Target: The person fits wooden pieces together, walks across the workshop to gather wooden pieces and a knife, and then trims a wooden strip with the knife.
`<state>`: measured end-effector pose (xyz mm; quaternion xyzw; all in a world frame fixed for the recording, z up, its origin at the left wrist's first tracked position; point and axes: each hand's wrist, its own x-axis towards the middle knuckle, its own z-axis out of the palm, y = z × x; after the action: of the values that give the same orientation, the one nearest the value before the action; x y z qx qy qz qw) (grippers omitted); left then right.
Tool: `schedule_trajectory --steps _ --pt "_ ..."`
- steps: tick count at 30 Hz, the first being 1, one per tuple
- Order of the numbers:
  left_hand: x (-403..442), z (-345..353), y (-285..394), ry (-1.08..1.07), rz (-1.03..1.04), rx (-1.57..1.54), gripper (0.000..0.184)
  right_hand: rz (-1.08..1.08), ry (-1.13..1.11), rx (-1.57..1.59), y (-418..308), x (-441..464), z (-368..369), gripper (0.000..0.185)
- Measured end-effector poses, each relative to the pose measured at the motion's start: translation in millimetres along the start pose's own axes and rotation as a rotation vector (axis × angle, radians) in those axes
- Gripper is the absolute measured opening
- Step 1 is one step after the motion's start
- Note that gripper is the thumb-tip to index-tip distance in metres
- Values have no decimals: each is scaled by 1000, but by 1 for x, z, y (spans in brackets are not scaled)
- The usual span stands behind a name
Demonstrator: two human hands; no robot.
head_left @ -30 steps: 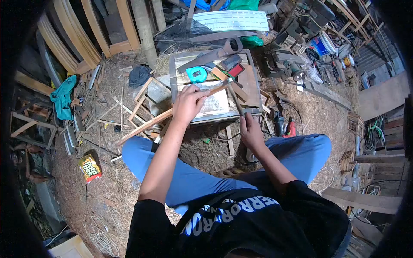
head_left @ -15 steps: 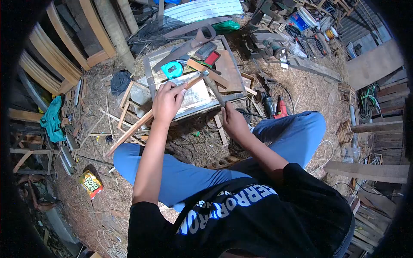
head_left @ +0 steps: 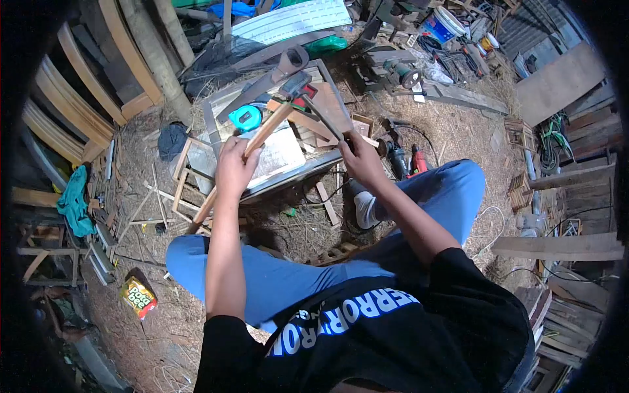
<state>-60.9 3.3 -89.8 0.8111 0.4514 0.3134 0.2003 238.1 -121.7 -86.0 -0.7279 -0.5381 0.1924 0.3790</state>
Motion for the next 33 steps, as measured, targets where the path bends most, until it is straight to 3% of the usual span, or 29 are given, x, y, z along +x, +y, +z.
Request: schedule_trajectory --steps 1,4,9,12,17,20,23,27,33 --pt "0 -2 1 16 38 39 26 47 -49 -14 -2 8 -5 31" --pt "-3 -10 11 -15 -230 -23 28 1 -71 -115 2 30 -3 29" --pt "-9 -26 15 263 -145 -87 37 -208 -57 -218 -3 51 20 24" --pt "-14 -28 7 295 -289 -491 38 -378 -69 -269 6 68 37 25" --pt "-18 -43 2 142 -181 -133 35 -389 -40 -270 11 72 43 23" --pt "-14 -38 10 231 3 -114 31 -497 44 -265 16 71 39 24" --pt "-14 -34 2 249 -18 -138 25 -550 75 -262 20 74 37 25" --pt "-12 -36 7 343 -112 -439 19 -572 74 -250 20 74 26 25" --pt "-12 -43 6 379 -63 -404 15 -538 -45 -355 27 74 -3 25"
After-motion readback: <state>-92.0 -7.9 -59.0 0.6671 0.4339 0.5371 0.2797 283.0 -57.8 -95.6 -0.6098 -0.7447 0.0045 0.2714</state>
